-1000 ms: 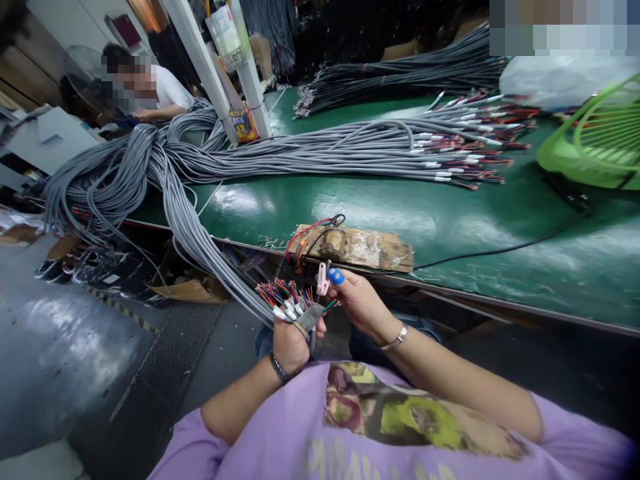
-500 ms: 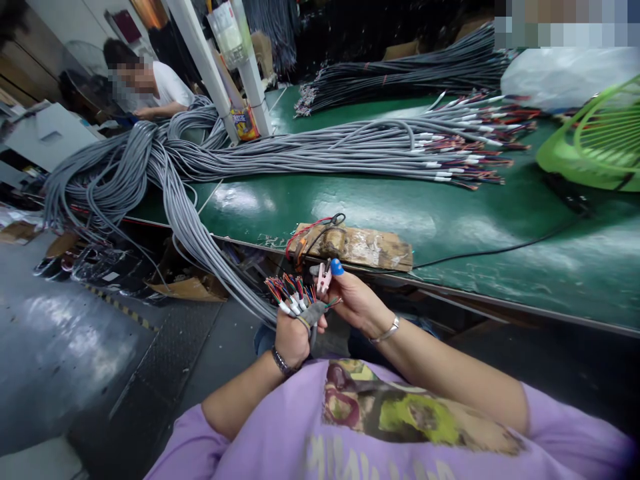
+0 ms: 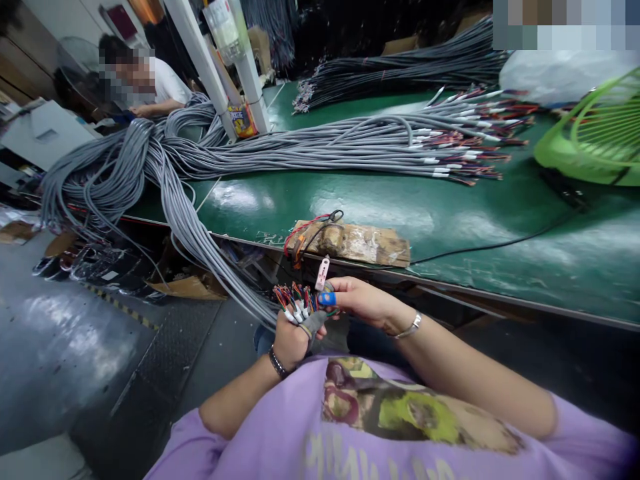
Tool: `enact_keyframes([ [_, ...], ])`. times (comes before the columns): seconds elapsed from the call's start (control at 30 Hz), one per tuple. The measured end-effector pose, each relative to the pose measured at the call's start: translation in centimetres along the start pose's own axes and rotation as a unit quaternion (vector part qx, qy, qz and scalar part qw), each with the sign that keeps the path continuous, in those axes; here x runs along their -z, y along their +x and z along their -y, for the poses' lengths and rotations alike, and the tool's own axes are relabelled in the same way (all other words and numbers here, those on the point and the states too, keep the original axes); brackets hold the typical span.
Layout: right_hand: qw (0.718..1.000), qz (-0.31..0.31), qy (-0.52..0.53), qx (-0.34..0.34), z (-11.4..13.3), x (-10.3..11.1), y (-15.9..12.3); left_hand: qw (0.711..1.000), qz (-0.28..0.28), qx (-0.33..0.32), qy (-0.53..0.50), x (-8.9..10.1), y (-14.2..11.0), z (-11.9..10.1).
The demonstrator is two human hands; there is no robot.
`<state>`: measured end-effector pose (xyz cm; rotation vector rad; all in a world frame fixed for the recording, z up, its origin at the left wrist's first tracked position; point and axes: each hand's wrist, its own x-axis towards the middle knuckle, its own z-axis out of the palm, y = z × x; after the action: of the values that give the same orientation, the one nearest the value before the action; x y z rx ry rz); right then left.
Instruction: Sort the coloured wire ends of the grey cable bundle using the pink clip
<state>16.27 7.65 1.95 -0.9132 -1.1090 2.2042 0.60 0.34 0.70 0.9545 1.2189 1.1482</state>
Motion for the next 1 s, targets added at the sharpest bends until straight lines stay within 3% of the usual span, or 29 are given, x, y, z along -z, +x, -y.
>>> enact_keyframes([
  [0.23,0.993,0.053,-0.085,0.061,-0.4,-0.6,-0.3,0.991,0.093,0.052,0.082,0.3,0.1,-1.4],
  [0.53,0.997,-0.030,0.017,0.066,-1.8,-0.2,-1.5,0.999,-0.035,0.003,-0.018,0.4,0.5,-0.1],
  [0.7,0.989,-0.030,-0.016,0.145,-2.2,-2.1,-1.7,1.000,-0.024,0.009,-0.007,0.3,0.4,-0.2],
  [0.87,0.990,0.019,-0.012,0.138,-1.7,-3.1,-1.1,0.998,0.061,0.017,0.030,0.9,0.1,-0.2],
  [1.0,0.992,0.007,-0.022,0.122,-1.4,-3.1,-0.8,1.000,0.022,0.011,0.004,1.1,0.1,0.0],
])
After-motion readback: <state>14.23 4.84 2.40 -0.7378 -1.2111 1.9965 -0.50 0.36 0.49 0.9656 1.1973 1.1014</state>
